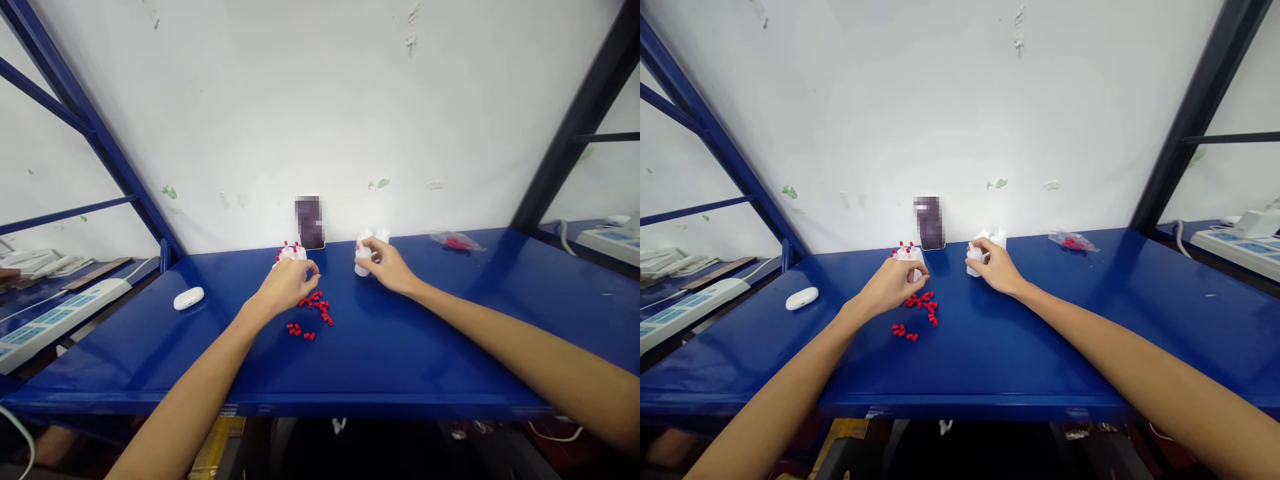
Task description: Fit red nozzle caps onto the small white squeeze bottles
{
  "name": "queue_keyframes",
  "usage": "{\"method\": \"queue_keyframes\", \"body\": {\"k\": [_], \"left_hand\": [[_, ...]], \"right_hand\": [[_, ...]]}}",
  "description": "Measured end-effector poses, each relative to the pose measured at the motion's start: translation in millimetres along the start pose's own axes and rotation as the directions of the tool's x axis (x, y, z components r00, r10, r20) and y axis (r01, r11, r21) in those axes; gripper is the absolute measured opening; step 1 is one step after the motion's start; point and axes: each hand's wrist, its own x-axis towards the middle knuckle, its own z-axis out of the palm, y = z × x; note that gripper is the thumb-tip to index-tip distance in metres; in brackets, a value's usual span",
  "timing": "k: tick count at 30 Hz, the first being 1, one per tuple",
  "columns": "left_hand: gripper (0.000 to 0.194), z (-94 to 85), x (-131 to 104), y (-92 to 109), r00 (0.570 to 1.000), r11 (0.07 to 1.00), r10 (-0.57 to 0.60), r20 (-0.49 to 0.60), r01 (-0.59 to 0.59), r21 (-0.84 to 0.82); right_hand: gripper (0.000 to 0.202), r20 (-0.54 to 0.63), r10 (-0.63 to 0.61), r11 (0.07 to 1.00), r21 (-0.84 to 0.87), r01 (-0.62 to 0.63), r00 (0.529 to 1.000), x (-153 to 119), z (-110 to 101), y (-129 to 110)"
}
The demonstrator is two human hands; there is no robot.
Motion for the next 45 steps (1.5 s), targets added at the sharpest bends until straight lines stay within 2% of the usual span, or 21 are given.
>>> {"method": "queue_keyframes", "body": {"k": [2, 6, 8, 11, 14, 18, 20, 25, 29, 32, 35, 38, 42, 45], "left_hand": [[0.018, -0.1, 0, 3, 0.996, 0.998, 0.039, -0.082, -0.043, -0.037], [0.015, 4.1, -1, 7, 0.956, 0.975, 0.219, -0.195, -0.222, 0.006], [0.013, 7.3, -2, 9, 0.942, 0.965, 0.256, -0.218, -0.260, 0.011], [0.010, 12.9, -3, 12, 0.935, 0.952, 0.276, -0.222, -0.298, -0.074], [0.009, 18.2, -4, 14, 0.936, 0.928, 0.299, -0.185, -0.331, -0.171], [0.011, 20.9, -6, 18, 0.937, 0.908, 0.333, -0.102, -0.348, -0.234], [0.015, 20.6, -6, 21, 0.935, 0.905, 0.341, -0.099, -0.355, -0.234], [0.021, 22.4, -3, 23, 0.927, 0.895, 0.358, -0.114, -0.375, -0.242], [0.024, 23.8, 4, 27, 0.911, 0.888, 0.404, -0.084, -0.412, -0.205], [0.026, 21.1, 17, 34, 0.888, 0.881, 0.458, 0.037, -0.448, -0.153], [0.028, 20.7, 36, 38, 0.828, 0.851, 0.524, 0.200, -0.503, -0.150], [0.026, 25.9, 53, 36, 0.800, 0.836, 0.548, 0.244, -0.527, -0.151], [0.033, 33.7, 66, 32, 0.824, 0.843, 0.526, 0.212, -0.538, -0.004], [0.035, 37.2, 71, 32, 0.855, 0.861, 0.470, 0.221, -0.499, 0.097]], "right_hand": [[0.024, -0.048, 0.007, 1.000, 0.000, -0.007, 0.999, 2, -3, 2], [0.025, -0.106, 0.012, 1.000, 0.007, -0.011, 0.994, 7, -9, 5], [0.025, -0.112, 0.004, 1.000, 0.027, -0.001, 0.994, 9, -12, 5], [0.024, -0.107, -0.010, 0.999, 0.029, 0.013, 0.994, 10, -17, 4], [0.023, -0.066, -0.053, 0.996, -0.081, 0.048, 0.996, 12, -25, -3], [0.024, 0.074, -0.073, 0.951, -0.294, 0.092, 0.995, 16, -42, -18], [0.025, 0.139, -0.039, 0.959, -0.273, 0.076, 0.989, 14, -48, -25], [0.030, 0.226, 0.057, 0.998, -0.010, -0.056, 0.973, -13, -52, -35], [0.030, 0.225, 0.087, 0.994, -0.079, -0.071, 0.970, -40, -51, -35], [0.027, 0.297, 0.113, 0.990, -0.112, -0.083, 0.948, -50, -51, -32], [0.024, 0.378, 0.110, 0.990, -0.125, -0.067, 0.919, -54, -51, -32], [0.024, 0.413, 0.115, 0.988, -0.139, -0.062, 0.904, -55, -55, -34], [0.024, 0.449, 0.124, 0.981, -0.187, -0.043, 0.885, -58, -64, -34], [0.024, 0.416, 0.128, 0.983, -0.175, -0.058, 0.900, -61, -70, -30]]}}
